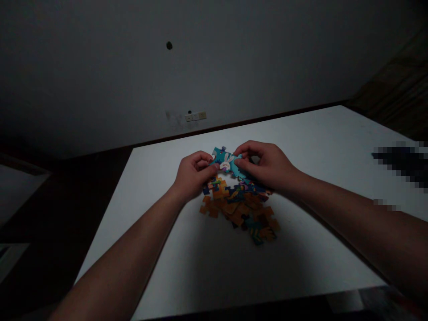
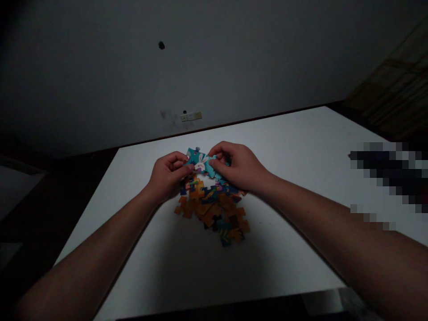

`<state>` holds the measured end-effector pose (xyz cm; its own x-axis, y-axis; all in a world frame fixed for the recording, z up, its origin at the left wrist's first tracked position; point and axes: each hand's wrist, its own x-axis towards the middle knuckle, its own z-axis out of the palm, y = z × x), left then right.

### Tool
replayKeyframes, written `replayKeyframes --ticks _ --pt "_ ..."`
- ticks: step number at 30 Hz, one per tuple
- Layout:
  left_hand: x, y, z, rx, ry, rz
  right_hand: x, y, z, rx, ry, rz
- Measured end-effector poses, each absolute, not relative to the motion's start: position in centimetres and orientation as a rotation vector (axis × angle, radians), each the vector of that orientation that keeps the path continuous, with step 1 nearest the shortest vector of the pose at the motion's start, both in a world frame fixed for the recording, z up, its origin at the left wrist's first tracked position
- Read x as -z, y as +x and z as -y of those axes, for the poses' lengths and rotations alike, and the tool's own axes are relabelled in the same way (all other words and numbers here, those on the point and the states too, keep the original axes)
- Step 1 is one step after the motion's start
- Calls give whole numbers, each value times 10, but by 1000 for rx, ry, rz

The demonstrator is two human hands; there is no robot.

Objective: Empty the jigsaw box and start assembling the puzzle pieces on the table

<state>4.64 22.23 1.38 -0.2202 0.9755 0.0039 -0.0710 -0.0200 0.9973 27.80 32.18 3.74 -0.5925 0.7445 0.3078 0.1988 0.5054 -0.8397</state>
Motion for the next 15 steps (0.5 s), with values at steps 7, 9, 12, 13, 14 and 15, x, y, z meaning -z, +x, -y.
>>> replayKeyframes --ticks 7,9,12,13,14,15 --pt "-16 46 -221 -1398 1048 -1305 -36 279 -323 -1036 -765 2083" --pt "-16 46 -222 -1400 1044 -1302 -36 279 -323 -1035 -768 2088" --pt "-16 46 -221 -1405 1045 -1286 -35 279 -324 -1041 -765 2093" --pt "-16 46 -221 -1407 1047 -1280 -35 279 -324 -1043 -763 2093" --pt "-16 46 -221 -1407 1048 -1277 -34 279 -324 -1045 -764 2094" --pt "-16 46 -221 -1406 1048 -1277 -34 279 -324 -1044 -767 2095"
